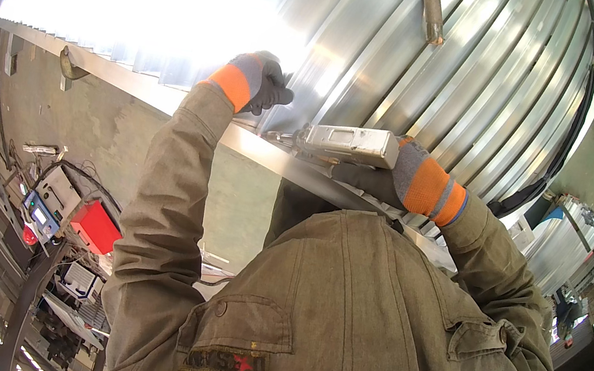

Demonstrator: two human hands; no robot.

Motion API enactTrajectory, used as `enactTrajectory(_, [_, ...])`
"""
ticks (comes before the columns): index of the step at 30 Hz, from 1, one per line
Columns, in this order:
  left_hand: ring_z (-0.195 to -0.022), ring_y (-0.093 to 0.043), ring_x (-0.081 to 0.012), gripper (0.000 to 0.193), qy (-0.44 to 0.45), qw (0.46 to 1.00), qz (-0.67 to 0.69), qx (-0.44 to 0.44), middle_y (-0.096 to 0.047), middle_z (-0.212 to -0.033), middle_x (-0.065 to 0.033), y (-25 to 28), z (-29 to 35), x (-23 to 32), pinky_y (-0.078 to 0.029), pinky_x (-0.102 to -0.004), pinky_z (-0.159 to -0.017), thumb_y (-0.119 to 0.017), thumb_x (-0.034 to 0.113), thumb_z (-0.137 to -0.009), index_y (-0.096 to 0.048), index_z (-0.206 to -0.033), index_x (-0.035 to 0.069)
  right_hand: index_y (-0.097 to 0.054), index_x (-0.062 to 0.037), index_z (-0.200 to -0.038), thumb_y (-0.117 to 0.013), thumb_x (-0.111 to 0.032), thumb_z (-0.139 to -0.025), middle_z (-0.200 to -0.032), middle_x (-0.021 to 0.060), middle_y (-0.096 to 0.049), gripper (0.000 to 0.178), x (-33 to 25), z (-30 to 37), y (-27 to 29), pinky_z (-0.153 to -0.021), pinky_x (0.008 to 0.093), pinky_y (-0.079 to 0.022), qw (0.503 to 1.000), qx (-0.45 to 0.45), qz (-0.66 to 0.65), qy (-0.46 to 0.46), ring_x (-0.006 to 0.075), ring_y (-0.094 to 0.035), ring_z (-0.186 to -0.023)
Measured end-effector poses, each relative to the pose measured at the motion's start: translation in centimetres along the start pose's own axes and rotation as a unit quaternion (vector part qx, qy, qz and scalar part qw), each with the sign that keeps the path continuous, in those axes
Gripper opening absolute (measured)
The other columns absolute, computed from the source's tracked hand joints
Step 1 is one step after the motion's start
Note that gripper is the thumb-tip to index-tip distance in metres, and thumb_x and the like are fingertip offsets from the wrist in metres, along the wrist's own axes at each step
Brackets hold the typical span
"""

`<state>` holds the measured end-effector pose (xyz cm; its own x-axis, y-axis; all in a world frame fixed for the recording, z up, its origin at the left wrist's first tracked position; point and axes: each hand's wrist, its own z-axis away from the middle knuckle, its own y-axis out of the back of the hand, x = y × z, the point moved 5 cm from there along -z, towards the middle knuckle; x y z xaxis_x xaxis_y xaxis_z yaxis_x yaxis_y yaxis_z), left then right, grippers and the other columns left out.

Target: The person welds a metal strip to a curved metal panel using a handheld welding torch, then taps the weld with a rubber mallet. The person repeats this weld-and-tap cycle along the length of the strip.

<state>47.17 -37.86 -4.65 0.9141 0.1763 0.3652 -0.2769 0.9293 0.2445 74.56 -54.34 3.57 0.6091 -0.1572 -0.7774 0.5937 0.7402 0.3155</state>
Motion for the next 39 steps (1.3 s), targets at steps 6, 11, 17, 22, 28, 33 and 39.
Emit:
enactTrajectory(6, [-0.051, -0.066, -0.0184, 0.035, -0.023, 0.999, 0.021, 0.004, -0.069, -0.064, -0.0083, 0.0, 0.1, -0.1, -0.054, -0.0364, -0.049, -0.088, 0.032, -0.094, -0.076, -0.086, 0.0, -0.064, -0.0019, -0.137, -0.068, -0.015, -0.104, -0.137, 0.0116, -0.066, 0.036, 0.5, 0.2, -0.1, -0.117, 0.0362, -0.046, 1.0, -0.001, -0.005, -0.004, 0.0246, -0.062, -0.128])
enactTrajectory(11, [-0.058, -0.07, -0.0185, 0.049, -0.012, 0.999, -0.038, -0.03, -0.067, -0.066, -0.0069, -0.1, -0.4, 0.1, -0.057, -0.0372, -0.056, -0.083, 0.045, -0.1, -0.071, -0.078, 0.003, -0.062, -0.0024, -0.141, -0.067, -0.016, -0.106, -0.141, 0.0101, -0.065, 0.037, 1.0, 0.3, -0.2, -0.119, 0.0351, -0.045, 1.0, 0.0, -0.017, -0.007, 0.022, -0.061, -0.13])
enactTrajectory(17, [-0.057, -0.069, -0.0184, 0.047, -0.021, 0.999, -0.032, -0.016, -0.068, -0.065, -0.0075, 0.0, 0.3, 0.3, -0.055, -0.0375, -0.055, -0.083, 0.045, -0.099, -0.073, -0.079, 0.004, -0.06, -0.003, -0.146, -0.066, -0.017, -0.11, -0.145, 0.0082, -0.064, 0.039, 0.2, -0.2, -0.1, -0.121, 0.0338, -0.044, 1.0, -0.011, -0.018, -0.015, 0.019, -0.061, -0.132])
enactTrajectory(22, [-0.063, -0.071, -0.0236, 0.042, -0.002, 0.993, -0.114, 0.005, -0.074, -0.072, -0.0106, 0.4, 0.9, 1.7, -0.058, -0.0403, -0.063, -0.081, 0.043, -0.098, -0.078, -0.084, 0.004, -0.058, -0.0034, -0.15, -0.066, -0.018, -0.112, -0.148, 0.0066, -0.064, 0.041, 0.8, -0.7, -0.6, -0.123, 0.0327, -0.043, 0.963, -0.164, 0.201, -0.075, 0.0164, -0.06, -0.134])
enactTrajectory(28, [-0.073, -0.076, -0.0286, 0.04, 0.047, 0.99, -0.131, -0.036, -0.08, -0.084, -0.0138, 0.5, 0.8, 1.7, -0.063, -0.0447, -0.076, -0.075, 0.04, -0.097, -0.083, -0.093, 0.002, -0.056, -0.0037, -0.152, -0.069, -0.016, -0.111, -0.148, 0.007, -0.063, 0.045, 2.2, 1.0, -0.4, -0.122, 0.0316, -0.045, 0.985, -0.075, -0.095, -0.123, 0.016, -0.06, -0.135])
enactTrajectory(33, [-0.065, -0.074, -0.0254, 0.04, 0.032, 0.993, -0.106, -0.03, -0.078, -0.078, -0.0125, 0.3, 0.6, 1.0, -0.062, -0.0429, -0.068, -0.074, 0.04, -0.1, -0.083, -0.091, 0.001, -0.057, -0.0033, -0.15, -0.073, -0.014, -0.108, -0.144, 0.0089, -0.065, 0.046, 2.8, 1.8, 0.2, -0.116, 0.0317, -0.051, 0.98, -0.032, -0.187, -0.059, 0.016, -0.063, -0.132])
enactTrajectory(39, [-0.063, -0.073, -0.0245, 0.038, 0.008, 0.993, -0.11, -0.027, -0.077, -0.075, -0.011, 0.3, 0.6, 1.1, -0.06, -0.0424, -0.063, -0.075, 0.038, -0.099, -0.082, -0.089, 0.002, -0.056, -0.0034, -0.15, -0.076, -0.014, -0.107, -0.142, 0.0084, -0.067, 0.05, 4.6, 2.0, -0.7, -0.113, 0.0319, -0.053, 0.915, 0.021, -0.4, -0.051, 0.0159, -0.066, -0.127])
